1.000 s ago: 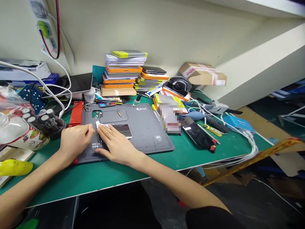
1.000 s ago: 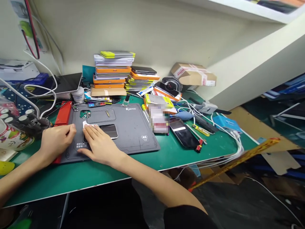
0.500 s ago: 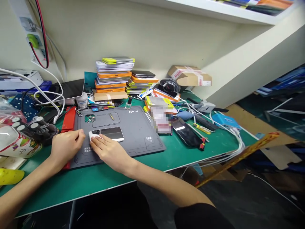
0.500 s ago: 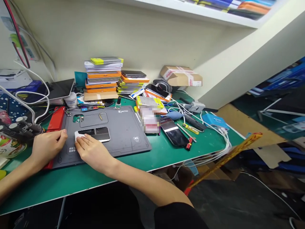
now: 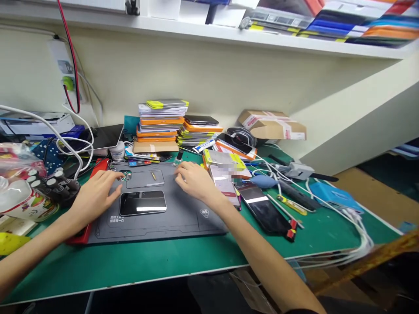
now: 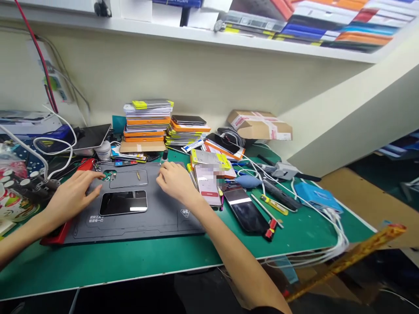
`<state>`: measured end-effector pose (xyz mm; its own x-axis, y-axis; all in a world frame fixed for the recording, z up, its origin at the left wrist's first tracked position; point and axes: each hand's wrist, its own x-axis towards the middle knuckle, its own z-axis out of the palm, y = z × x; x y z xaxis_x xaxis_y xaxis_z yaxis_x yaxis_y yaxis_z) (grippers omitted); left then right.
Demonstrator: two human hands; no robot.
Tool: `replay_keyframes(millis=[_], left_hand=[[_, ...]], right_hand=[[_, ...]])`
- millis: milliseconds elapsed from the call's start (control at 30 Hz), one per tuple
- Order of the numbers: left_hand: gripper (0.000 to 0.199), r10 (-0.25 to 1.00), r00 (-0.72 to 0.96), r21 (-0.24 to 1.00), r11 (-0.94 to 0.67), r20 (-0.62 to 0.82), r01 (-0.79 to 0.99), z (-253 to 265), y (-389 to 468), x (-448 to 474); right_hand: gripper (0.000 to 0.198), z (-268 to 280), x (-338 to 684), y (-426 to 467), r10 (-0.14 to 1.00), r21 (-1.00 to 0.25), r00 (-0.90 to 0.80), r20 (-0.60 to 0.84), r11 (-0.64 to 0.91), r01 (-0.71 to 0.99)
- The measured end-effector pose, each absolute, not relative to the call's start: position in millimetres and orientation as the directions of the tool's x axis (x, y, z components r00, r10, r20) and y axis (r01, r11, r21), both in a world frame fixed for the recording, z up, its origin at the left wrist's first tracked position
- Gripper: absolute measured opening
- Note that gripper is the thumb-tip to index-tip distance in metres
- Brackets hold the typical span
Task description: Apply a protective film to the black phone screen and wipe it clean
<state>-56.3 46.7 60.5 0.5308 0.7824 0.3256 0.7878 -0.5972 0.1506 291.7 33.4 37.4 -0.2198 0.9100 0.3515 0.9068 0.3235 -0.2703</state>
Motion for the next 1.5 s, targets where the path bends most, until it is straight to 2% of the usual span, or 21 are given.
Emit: replay_keyframes(millis=[133,267,500,667,833,1000,1133,1267,1300,1367,1500], left_hand=[[0.048,0.735,0.627,0.153,-0.672,0.258,0.725,64.4,79.1,-42.1],[0.067,0.69,0.702,0.151,-0.723,0.176,0.674,67.6,110.1,-21.6],[0.089,0.615,0.786,0.123,-0.786,0.053,0.606,63.7,131.6,5.0],[0.086,0.609,0.793,0.091,-0.791,0.017,0.605,58.1,131.4,5.1],[0.073,0.575,0.817,0.052,-0.818,0.051,0.573,57.1,126.7,4.8],[0.073,0.518,0.834,-0.037,-0.845,0.188,0.533,71.6,110.2,6.2],[0.063,0.459,0.834,-0.126,-0.849,0.307,0.514,89.2,82.2,5.0],[0.064,0.234,0.865,-0.396,-0.815,0.443,0.423,95.7,58.2,1.7],[0.066,0.191,0.874,-0.445,-0.8,0.447,0.403,95.5,54.4,0.3],[0.067,0.186,0.891,-0.474,-0.792,0.413,0.385,94.2,49.1,-2.8],[0.072,0.225,0.914,-0.439,-0.821,0.338,0.365,91.5,45.2,-8.2]], right_hand=[[0.042,17.9,280.6,31.8,0.925,-0.435,-0.169,0.341,0.315,0.843],[0.05,8.6,276.9,22.9,0.932,-0.548,-0.186,0.311,0.336,0.766],[0.059,8.1,273.3,18.8,0.947,-0.647,-0.166,0.276,0.311,0.696],[0.058,6.8,272.1,19.8,0.957,-0.697,-0.148,0.25,0.284,0.659],[0.056,4.9,274.0,23.7,0.965,-0.773,-0.106,0.239,0.256,0.58],[0.051,7.4,276.9,28.9,0.973,-0.889,-0.037,0.23,0.225,0.4],[0.073,21.5,281.0,28.5,0.978,-0.963,-0.113,0.176,0.195,0.188],[0.093,36.3,283.3,21.5,0.945,-0.993,-0.317,0.08,0.102,0.053],[0.094,38.2,283.2,19.6,0.934,-0.996,-0.352,0.068,0.082,0.024],[0.091,39.6,282.6,16.7,0.918,-0.998,-0.391,0.066,0.059,-0.03],[0.083,38.1,282.2,14.5,0.91,-0.996,-0.407,0.084,0.063,-0.064]])
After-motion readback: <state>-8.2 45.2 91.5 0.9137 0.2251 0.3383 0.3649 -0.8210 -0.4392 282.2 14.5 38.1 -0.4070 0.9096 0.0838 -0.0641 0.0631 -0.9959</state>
